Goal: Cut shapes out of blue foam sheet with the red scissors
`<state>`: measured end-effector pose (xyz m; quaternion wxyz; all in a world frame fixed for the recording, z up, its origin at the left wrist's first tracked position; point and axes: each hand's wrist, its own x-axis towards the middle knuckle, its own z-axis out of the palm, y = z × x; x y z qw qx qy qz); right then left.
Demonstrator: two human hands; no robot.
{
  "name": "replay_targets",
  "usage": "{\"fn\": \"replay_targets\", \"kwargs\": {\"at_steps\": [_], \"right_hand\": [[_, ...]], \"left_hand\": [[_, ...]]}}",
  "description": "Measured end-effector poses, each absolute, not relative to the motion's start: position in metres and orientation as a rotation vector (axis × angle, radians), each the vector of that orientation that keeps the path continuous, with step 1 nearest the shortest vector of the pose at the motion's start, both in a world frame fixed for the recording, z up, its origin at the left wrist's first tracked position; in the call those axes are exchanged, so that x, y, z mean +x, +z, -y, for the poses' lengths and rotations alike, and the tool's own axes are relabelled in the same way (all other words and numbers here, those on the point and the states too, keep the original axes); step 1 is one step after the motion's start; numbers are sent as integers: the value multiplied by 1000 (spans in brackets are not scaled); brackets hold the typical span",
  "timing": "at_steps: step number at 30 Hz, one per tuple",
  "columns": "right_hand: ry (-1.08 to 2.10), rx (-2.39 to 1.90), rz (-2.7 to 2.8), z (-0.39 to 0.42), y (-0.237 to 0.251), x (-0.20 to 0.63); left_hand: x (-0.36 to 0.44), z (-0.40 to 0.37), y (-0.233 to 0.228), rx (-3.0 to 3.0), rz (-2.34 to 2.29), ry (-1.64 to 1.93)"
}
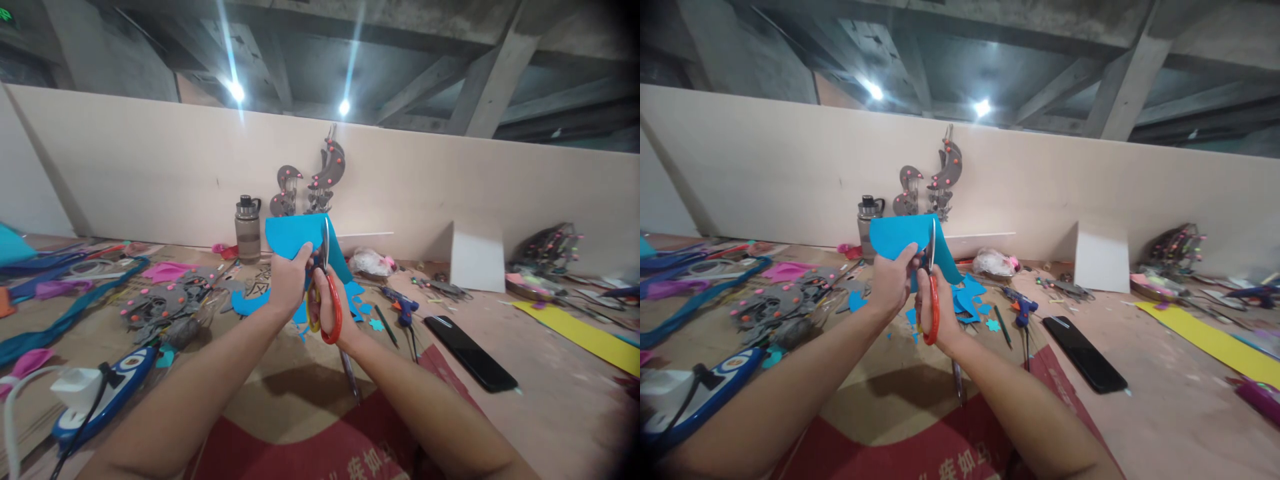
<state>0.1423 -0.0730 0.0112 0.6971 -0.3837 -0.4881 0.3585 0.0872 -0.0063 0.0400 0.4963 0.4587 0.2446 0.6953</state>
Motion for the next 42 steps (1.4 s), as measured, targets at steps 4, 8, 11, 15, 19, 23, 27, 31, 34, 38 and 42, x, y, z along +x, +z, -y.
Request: {"fn": "replay_targets", "kwargs": {"at_steps": [4, 8, 11, 15, 19, 23, 27, 31, 34, 38, 42], "right_hand": [[816, -855, 1106, 75, 13, 141], [825, -842, 1112, 76, 12, 141], [831, -846, 1112, 76, 11, 141], [829, -833, 1128, 75, 10, 141], [805, -810, 1140, 71, 8, 144], [792, -826, 1128, 68, 8, 148], [779, -841, 1119, 69, 9, 148], [786, -848, 1100, 70, 9, 146], [790, -842, 1098, 71, 10, 145], [789, -838, 1104, 73, 12, 144], [807, -842, 1103, 75, 13, 143]], "left_hand": [[85, 4, 39, 1098, -535, 1665], [85, 4, 39, 1069, -517, 1680], [86, 7, 41, 1042, -461, 1696], [85, 9, 46, 1021, -442, 1646], [82, 7, 45, 1062, -470, 1662], [81, 5, 43, 1162, -540, 1654], [81, 3, 42, 1173, -532, 1644], [81, 2, 43, 1167, -501, 1646], [81, 4, 44, 1153, -497, 1651], [81, 6, 45, 1128, -521, 1641], [78, 5, 47, 1134, -525, 1629]]}}
